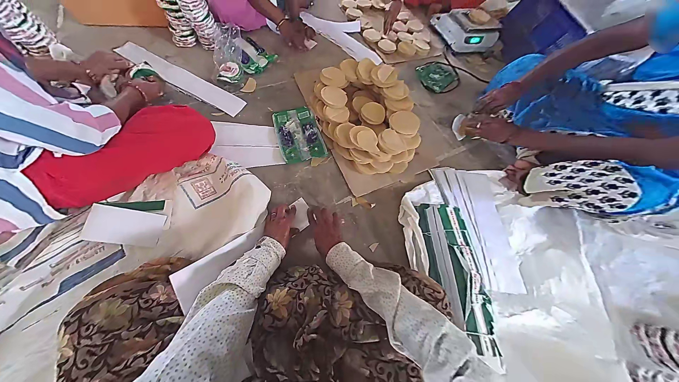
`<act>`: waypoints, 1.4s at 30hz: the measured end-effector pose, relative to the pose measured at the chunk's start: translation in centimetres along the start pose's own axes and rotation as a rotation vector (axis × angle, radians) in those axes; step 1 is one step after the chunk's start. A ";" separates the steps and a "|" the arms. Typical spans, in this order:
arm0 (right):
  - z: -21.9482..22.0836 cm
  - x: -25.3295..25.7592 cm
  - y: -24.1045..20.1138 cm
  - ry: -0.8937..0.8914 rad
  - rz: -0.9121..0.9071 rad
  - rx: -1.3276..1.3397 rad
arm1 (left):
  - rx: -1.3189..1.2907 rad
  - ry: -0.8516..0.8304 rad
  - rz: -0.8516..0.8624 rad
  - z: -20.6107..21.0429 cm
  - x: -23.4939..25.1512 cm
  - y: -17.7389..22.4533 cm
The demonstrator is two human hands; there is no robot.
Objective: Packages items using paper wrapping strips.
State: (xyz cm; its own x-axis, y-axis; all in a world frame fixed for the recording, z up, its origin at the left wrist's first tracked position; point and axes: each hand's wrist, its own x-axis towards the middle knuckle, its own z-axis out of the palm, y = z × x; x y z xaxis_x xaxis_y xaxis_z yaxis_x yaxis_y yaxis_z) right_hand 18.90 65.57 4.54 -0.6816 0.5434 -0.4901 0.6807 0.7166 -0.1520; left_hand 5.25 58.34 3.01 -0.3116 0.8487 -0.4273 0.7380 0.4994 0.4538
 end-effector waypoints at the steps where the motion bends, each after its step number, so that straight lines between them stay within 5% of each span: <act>1: 0.4 -0.2 0.1 -0.023 -0.003 0.004 | 0.006 -0.002 -0.001 0.0 0.0 0.0; 8: -1.4 -5.3 2.8 -0.265 -0.133 -0.024 | 0.034 -0.001 0.007 0.2 0.2 0.0; 15: -12.9 4.5 11.0 0.508 0.150 0.145 | 0.012 -0.030 -0.032 0.0 0.4 0.3; 22: -18.0 12.9 14.5 0.307 0.211 0.038 | 0.075 -0.077 -0.047 0.1 0.4 0.3; 33: -20.3 12.1 14.1 0.163 0.290 -0.022 | 0.075 -0.075 -0.046 0.0 0.3 0.4; 40: -22.0 7.8 13.8 0.389 0.363 0.056 | 0.042 -0.173 -0.026 -2.1 0.4 1.7; 42: -21.6 4.3 12.5 0.499 0.310 0.197 | -0.179 -0.051 0.048 -3.4 -0.2 2.3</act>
State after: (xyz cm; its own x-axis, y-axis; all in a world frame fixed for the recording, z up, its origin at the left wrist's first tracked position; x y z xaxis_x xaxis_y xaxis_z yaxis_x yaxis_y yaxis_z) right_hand 18.65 86.31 19.01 -0.4553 0.8865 -0.0830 0.8714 0.4246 -0.2457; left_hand 5.02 59.92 6.80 -0.2448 0.8648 -0.4384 0.6318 0.4852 0.6044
